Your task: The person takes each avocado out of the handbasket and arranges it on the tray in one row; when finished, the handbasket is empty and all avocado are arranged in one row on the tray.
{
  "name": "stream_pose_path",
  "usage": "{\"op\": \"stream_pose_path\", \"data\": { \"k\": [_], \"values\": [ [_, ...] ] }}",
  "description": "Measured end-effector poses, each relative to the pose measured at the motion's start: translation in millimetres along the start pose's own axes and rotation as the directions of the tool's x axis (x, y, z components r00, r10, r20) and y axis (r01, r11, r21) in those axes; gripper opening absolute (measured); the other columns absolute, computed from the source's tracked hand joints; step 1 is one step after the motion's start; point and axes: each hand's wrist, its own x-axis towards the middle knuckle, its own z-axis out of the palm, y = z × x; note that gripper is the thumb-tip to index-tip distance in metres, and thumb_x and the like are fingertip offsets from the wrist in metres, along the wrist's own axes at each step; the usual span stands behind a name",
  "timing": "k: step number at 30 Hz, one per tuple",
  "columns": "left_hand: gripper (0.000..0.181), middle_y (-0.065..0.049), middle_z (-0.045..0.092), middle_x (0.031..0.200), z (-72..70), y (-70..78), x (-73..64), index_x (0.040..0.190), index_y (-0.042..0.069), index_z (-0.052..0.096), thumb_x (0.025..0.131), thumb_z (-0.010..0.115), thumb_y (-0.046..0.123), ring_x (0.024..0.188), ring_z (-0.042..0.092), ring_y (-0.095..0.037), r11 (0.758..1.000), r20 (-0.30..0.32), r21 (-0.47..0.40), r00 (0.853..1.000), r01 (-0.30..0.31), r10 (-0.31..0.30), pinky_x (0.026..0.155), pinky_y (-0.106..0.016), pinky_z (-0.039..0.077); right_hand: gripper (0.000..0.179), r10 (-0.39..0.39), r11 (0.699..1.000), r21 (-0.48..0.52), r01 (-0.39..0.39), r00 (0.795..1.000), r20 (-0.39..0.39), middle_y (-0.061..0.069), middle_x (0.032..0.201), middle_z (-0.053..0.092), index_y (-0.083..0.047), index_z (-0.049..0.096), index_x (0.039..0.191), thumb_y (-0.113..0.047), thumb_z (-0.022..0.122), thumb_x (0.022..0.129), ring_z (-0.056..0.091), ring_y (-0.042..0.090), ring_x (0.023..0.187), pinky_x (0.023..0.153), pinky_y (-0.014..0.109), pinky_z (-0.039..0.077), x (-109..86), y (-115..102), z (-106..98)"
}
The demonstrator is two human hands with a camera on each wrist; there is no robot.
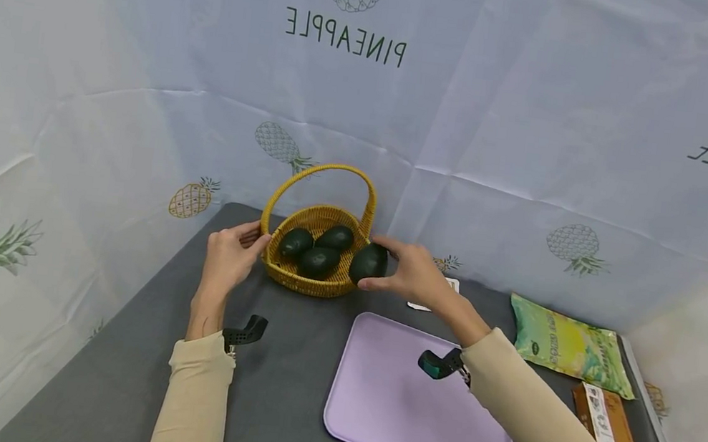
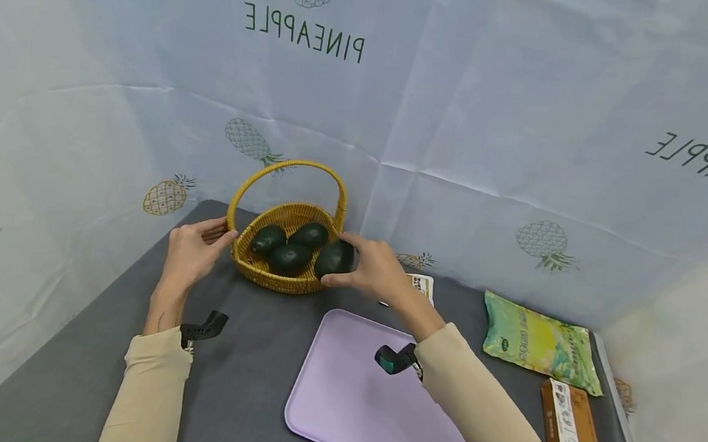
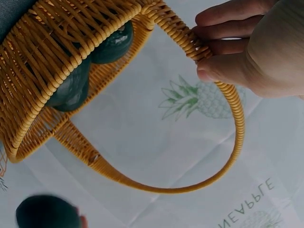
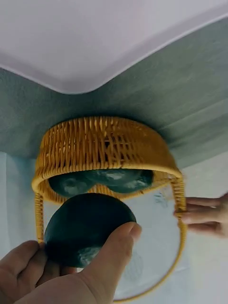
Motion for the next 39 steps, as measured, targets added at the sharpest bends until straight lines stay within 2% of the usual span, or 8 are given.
{"op": "stream_pose_path", "data": {
  "k": [4, 9, 17, 23, 30, 39],
  "values": [
    [0.041, -0.025, 0.075, 0.119, 0.4, -0.6, 0.1, 0.136, -0.003, 0.067, 0.102, 0.071, 0.019, 0.104, 0.076, -0.038, 1.0, 0.0, -0.004, 1.0, -0.007, 0.007, 0.086, -0.049, 0.064, 0.088, -0.054, 0.998, 0.008, 0.054, 0.998, 0.014, 0.011, 0.14, 0.069, -0.014, 0.06, 0.149, -0.051, 0.092, 0.076, 0.066, 0.03, 0.129, 0.104, 0.051, 0.057, -29.0, 2, 0],
    [0.041, -0.025, 0.075, 0.12, 0.0, -1.0, 0.8, 0.137, -0.003, 0.067, 0.102, 0.07, 0.019, 0.106, 0.076, -0.038, 1.0, -0.003, -0.005, 1.0, 0.003, -0.003, 0.087, -0.05, 0.063, 0.087, -0.108, 0.994, 0.022, 0.106, 0.992, 0.065, 0.008, 0.127, 0.075, -0.013, 0.06, 0.149, -0.05, 0.092, 0.077, 0.07, 0.026, 0.121, 0.098, 0.049, 0.06, -60.0, 4, 11],
    [0.041, -0.024, 0.075, 0.12, -0.2, -2.7, 0.9, 0.137, -0.002, 0.067, 0.102, 0.071, 0.02, 0.106, 0.076, -0.037, 1.0, -0.001, -0.009, 1.0, 0.005, -0.005, 0.087, -0.049, 0.064, 0.086, -0.105, 0.994, 0.04, 0.1, 0.983, 0.152, 0.005, 0.139, 0.07, -0.013, 0.061, 0.147, -0.051, 0.091, 0.077, 0.068, 0.022, 0.127, 0.103, 0.047, 0.058, -90.2, 5, 32],
    [0.04, -0.024, 0.075, 0.119, 0.1, -2.9, 2.1, 0.137, -0.002, 0.068, 0.102, 0.072, 0.017, 0.106, 0.076, -0.037, 1.0, -0.01, -0.022, 1.0, 0.009, -0.009, 0.087, -0.05, 0.064, 0.086, -0.072, 0.997, 0.056, 0.062, 0.979, 0.192, 0.003, 0.137, 0.07, -0.011, 0.063, 0.145, -0.053, 0.092, 0.076, 0.068, 0.019, 0.125, 0.103, 0.047, 0.058, -99.3, 8, 47],
    [0.04, -0.024, 0.075, 0.12, -0.6, -3.5, 1.5, 0.137, -0.002, 0.067, 0.102, 0.071, 0.017, 0.106, 0.076, -0.037, 1.0, -0.004, -0.026, 1.0, 0.013, -0.013, 0.087, -0.049, 0.064, 0.085, -0.08, 0.997, 0.035, 0.074, 0.975, 0.205, 0.0, 0.134, 0.072, -0.011, 0.064, 0.143, -0.053, 0.092, 0.075, 0.067, 0.015, 0.121, 0.103, 0.044, 0.057, -101.2, 10, 61],
    [0.041, -0.024, 0.075, 0.121, 0.1, -3.8, 0.8, 0.138, -0.002, 0.067, 0.102, 0.071, 0.017, 0.107, 0.076, -0.037, 0.999, 0.004, -0.029, 1.0, 0.017, -0.016, 0.087, -0.049, 0.064, 0.085, -0.062, 0.997, 0.063, 0.05, 0.976, 0.209, 0.002, 0.138, 0.07, -0.01, 0.062, 0.144, -0.051, 0.092, 0.076, 0.065, 0.016, 0.124, 0.105, 0.046, 0.055, -101.1, 10, 68]
  ]
}}
